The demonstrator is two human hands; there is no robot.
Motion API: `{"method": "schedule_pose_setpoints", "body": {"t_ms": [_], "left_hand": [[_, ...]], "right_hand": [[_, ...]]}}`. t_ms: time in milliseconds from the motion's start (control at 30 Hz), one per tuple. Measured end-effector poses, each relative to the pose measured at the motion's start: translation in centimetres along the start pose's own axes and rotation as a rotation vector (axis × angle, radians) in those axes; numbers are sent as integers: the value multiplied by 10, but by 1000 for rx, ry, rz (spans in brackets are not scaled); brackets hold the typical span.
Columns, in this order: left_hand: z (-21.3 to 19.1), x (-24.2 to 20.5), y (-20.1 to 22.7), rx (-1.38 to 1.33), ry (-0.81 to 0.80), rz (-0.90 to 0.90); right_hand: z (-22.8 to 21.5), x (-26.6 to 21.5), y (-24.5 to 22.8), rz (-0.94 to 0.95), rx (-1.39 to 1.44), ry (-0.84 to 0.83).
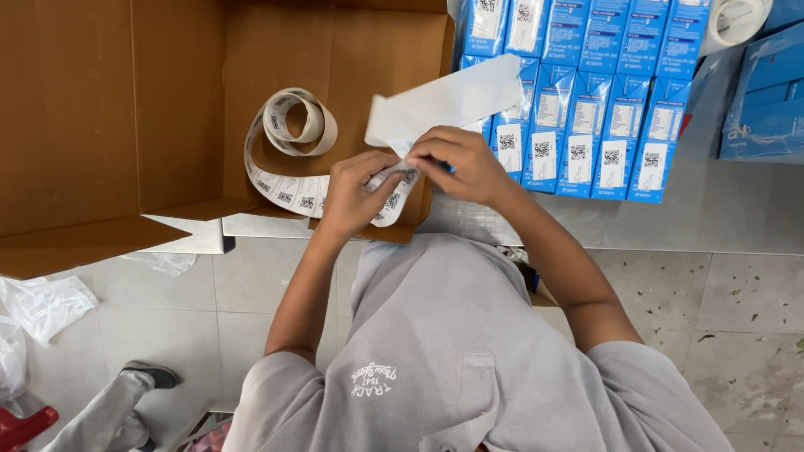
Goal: The person packs cartons into a cardboard box and prepares labels from a roll by hand.
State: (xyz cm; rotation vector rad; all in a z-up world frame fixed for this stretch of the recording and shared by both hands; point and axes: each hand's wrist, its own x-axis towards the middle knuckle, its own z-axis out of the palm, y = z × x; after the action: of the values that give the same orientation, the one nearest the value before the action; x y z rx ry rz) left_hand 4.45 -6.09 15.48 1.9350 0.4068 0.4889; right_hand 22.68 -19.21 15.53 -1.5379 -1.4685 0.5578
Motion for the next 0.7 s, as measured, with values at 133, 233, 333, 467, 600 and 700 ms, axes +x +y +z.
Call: {"method": "schedule_pose_setpoints", "body": {"t_ms": [133,233,333,467,600,700], "left_hand": [[-5,-6,-8,-167,-5,-84],[-5,-7,-4,-184,26,-152],[-2,3,11,-88,67,-135],[-2,4,21,21,42,-123],[0,1,27,88,64,74],[-1,0,30,105,15,73]], "right_hand": [[-11,-4,20,83,-6,83],[-6,-5,9,84,12,127],[3,-3,-7,0,-15,87],[7,-3,-18,-69,-186,119],[4,-2,-31,-85,-272,131],[3,-2,-34,-139,-359,121]]}}
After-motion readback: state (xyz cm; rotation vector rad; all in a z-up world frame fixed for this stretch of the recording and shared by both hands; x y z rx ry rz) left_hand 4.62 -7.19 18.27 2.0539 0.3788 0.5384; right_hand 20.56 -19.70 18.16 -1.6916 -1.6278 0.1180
